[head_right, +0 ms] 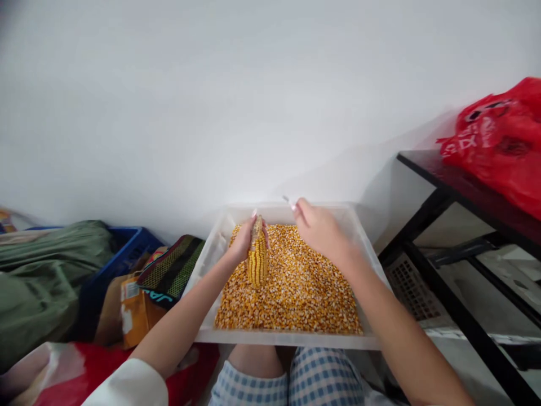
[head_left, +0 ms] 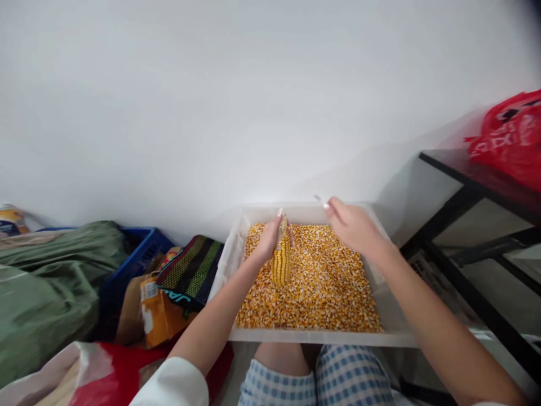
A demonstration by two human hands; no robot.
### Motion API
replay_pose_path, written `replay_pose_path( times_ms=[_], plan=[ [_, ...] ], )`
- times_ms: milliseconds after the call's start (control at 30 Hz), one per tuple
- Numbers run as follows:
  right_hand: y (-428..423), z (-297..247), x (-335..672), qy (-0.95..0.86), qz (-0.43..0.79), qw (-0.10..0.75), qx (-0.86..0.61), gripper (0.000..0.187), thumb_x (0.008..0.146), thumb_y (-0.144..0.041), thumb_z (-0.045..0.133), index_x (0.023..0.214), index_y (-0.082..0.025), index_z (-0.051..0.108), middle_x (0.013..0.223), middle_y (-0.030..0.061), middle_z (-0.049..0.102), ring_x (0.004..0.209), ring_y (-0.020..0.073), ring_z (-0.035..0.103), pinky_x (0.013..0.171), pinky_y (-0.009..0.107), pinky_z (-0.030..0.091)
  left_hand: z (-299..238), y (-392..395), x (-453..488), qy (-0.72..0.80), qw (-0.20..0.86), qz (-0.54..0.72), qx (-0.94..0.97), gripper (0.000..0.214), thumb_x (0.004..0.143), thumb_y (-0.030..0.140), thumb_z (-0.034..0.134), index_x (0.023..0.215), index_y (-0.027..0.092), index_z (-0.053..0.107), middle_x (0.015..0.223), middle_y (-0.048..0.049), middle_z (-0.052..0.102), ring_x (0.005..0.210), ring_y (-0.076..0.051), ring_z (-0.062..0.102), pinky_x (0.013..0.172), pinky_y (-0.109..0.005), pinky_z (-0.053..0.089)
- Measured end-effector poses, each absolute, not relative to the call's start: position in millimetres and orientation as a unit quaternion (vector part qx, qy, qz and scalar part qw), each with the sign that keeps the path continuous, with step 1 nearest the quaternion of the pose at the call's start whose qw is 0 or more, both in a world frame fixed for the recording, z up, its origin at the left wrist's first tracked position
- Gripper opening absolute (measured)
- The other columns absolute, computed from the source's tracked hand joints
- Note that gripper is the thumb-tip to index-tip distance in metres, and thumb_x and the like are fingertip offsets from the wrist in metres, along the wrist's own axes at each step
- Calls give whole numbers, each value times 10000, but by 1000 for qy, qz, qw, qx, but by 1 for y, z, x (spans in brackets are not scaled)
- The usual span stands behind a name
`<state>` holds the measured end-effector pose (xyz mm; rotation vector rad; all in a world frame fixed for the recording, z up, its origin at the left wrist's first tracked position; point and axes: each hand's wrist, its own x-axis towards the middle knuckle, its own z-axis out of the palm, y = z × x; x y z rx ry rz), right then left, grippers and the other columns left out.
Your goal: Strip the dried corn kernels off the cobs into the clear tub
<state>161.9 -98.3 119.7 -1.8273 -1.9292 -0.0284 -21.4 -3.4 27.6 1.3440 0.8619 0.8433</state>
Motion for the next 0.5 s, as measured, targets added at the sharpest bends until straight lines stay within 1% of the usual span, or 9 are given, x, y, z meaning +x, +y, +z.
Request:
replay_pose_path(
  times_ms=[67,133,200,267,367,433,500],
  plan=[
    [-84,84,147,-751,25,237,-616,334,923,-363,251,929,-188,536,650,49,592,569,148,516,530,255,281,31,-5,-21,349,674,363,540,521,795,590,316,932,151,561,594,-36,614,492,-168,579,434,-265,417],
    [-77,58,142,-778,40,248,-575,310,917,-335,283,942,-202,562,735,51,627,649,158,551,586,255,319,33,-5,-22,348,695,359,516,494,790,573,346,906,148,570,561,-34,604,467,-165,568,427,-266,413],
    [-78,43,140,-798,50,262,-541,303,912,-320,305,954,-205,583,820,58,643,724,166,567,644,262,348,33,-5,-22,349,706,342,512,483,789,565,354,875,147,581,524,-30,588,445,-162,555,432,-273,416],
    [-82,35,139,-805,58,273,-523,304,907,-316,317,957,-202,594,862,65,645,752,167,568,672,267,364,32,-6,-21,350,709,326,518,465,786,559,365,820,150,584,499,-24,572,430,-160,544,439,-280,423],
    [-87,33,137,-795,70,297,-524,296,903,-317,330,937,-197,598,849,66,645,734,161,566,666,265,370,30,-9,-20,351,706,321,525,433,779,556,386,723,162,557,479,-17,554,408,-156,529,429,-284,421],
    [-89,34,135,-783,82,317,-528,282,900,-314,343,899,-194,598,798,56,639,689,149,560,641,256,362,31,-12,-19,351,698,314,539,438,786,561,369,699,168,543,476,-16,550,406,-152,522,431,-282,417],
    [-90,36,134,-773,99,333,-531,273,898,-311,353,852,-192,594,748,42,628,636,134,547,612,246,348,35,-15,-18,364,671,316,563,448,794,558,358,698,165,549,483,-21,557,441,-156,539,471,-285,432]
  ],
)
